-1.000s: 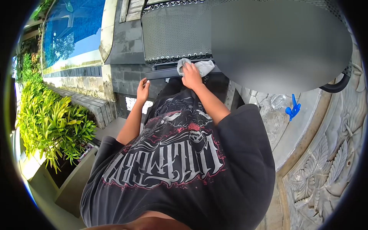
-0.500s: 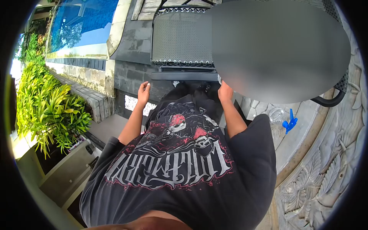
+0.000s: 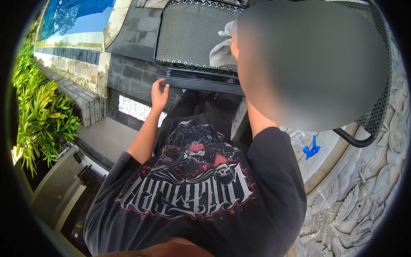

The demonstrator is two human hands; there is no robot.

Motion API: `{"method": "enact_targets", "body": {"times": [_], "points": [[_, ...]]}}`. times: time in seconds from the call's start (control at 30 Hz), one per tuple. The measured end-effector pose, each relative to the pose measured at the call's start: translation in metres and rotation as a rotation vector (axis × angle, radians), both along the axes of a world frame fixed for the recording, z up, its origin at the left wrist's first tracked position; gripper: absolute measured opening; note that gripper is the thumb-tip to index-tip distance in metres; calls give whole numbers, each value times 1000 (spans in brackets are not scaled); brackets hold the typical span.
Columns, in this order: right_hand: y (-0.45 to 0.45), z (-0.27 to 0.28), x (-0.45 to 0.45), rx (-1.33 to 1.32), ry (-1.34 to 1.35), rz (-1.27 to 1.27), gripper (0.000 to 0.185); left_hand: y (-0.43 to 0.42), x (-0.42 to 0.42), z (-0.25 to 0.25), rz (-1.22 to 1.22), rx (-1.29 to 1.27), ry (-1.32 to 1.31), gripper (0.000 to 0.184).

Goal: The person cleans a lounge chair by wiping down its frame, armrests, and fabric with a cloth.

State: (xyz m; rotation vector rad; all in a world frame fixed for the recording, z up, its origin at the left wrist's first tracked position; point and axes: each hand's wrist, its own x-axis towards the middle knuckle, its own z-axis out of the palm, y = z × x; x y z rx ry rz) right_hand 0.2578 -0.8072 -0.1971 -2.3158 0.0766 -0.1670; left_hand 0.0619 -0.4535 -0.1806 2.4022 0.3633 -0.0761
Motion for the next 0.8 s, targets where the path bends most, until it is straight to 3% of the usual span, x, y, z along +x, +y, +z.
{"method": "enact_targets", "body": {"times": [0.07,0.13,0.3,0.4,0.47,0.53,0.6,0.7,0.73,0.77,0.8], "points": [[-21,-17,32,-77,-164,-74,42,-9,12,-18,17,18,-52,31],[-32,-35,51,-122,-135,-114,44,-20,26,-25,27,104,-65,30],[-50,-176,66,-263,80,22,45,-28,54,-68,65,390,-72,32],[-38,-224,40,-456,232,179,53,-27,58,-75,75,381,-139,34],[-3,-219,23,-644,316,256,54,-22,56,-79,51,355,-145,34],[40,-194,10,-555,724,351,46,-22,51,-83,39,340,-150,35],[54,-190,-2,-147,1069,584,40,-20,52,-84,33,346,-161,35],[65,-150,2,-157,976,341,38,-20,54,-81,39,354,-169,35],[61,-140,7,-107,842,163,39,-20,54,-82,45,360,-169,35],[43,-162,14,-63,617,110,37,-20,54,-82,47,359,-173,34],[39,-144,30,-47,517,72,39,-19,55,-81,49,346,-178,34]]}}
